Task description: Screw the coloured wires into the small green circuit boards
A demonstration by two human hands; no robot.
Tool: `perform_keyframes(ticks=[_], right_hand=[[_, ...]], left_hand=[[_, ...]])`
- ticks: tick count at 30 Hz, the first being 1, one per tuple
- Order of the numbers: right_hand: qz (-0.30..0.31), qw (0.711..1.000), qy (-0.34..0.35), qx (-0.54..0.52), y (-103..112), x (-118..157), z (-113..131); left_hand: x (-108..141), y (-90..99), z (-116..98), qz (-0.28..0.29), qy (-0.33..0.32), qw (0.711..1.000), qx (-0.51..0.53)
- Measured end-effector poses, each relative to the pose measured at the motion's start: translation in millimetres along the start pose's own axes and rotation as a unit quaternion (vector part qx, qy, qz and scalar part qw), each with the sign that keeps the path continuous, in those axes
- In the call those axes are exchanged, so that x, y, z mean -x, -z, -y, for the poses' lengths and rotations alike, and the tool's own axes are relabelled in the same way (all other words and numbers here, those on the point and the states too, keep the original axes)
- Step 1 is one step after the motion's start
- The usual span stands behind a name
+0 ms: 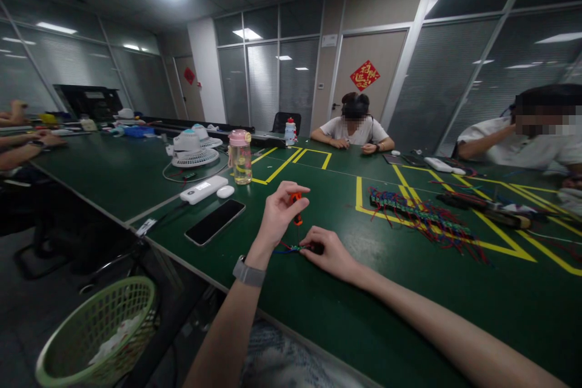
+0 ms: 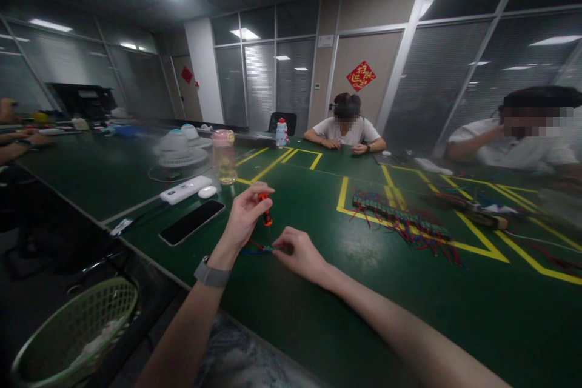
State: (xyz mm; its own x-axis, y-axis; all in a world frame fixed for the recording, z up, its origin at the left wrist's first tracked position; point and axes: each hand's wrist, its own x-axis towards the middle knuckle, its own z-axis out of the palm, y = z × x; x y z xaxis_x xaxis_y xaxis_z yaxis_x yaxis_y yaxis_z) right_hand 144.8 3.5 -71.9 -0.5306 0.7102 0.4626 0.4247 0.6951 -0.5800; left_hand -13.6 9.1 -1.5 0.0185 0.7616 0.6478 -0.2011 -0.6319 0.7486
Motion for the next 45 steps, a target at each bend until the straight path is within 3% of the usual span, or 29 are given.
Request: perform_keyframes(ticks=[5,7,11,13,19,25,31,36,38,42,45], right_hand=[[-0.003,1.000,-0.005,0.001,0.4,-0.4,1.6],[-0.001,1.000,-0.005,0.002,0.8,-0.6,1.9],[0.002,1.000,-0.005,0.003,1.3,-0.7,1.3],[0.000,1.000,-0.003,0.003,1.0,-0.6,0.7],[-0.003,1.000,0.001,0.003,-0.1,-0.5,0.2],[0.000,1.000,-0.004,0.001,0.9,-1.2,1.5],[-0.006,1.000,-0.002,0.001,-0.8,-0.6,-2.1],[0.001,1.000,-0.003,-0.001,-0.2,-0.7,-1.1],[0.002,1.000,-0.004,0.001,0.5,-1.0,0.3],[-0.002,1.000,-0.006,0.000,1.2,-1.2,2.0],[-0.001,1.000,-0.007,0.000,1.0,-1.2,1.9]], left_hand=[[0.1,-6.0,-5.7,0.067,0.057,0.990,0.109],[0.3,-5.6,-4.8,0.055,0.063,0.990,0.110],[-0.2,-0.2,-0.2,-0.001,0.019,1.000,0.009],[-0.5,0.4,-0.5,-0.002,0.002,1.000,-0.023],[0.2,-5.0,-4.0,0.062,0.066,0.989,0.114],[0.5,-1.2,-2.1,0.007,0.011,1.000,0.002],[0.6,-5.9,-7.1,0.062,0.078,0.985,0.139],[0.0,-1.5,-2.0,-0.004,0.034,0.999,0.019],[-0.6,-0.9,-1.9,-0.005,0.021,1.000,-0.011],[-0.5,-3.9,-4.1,0.055,0.062,0.993,0.082],[-0.1,-4.0,-3.5,0.034,0.060,0.996,0.056]])
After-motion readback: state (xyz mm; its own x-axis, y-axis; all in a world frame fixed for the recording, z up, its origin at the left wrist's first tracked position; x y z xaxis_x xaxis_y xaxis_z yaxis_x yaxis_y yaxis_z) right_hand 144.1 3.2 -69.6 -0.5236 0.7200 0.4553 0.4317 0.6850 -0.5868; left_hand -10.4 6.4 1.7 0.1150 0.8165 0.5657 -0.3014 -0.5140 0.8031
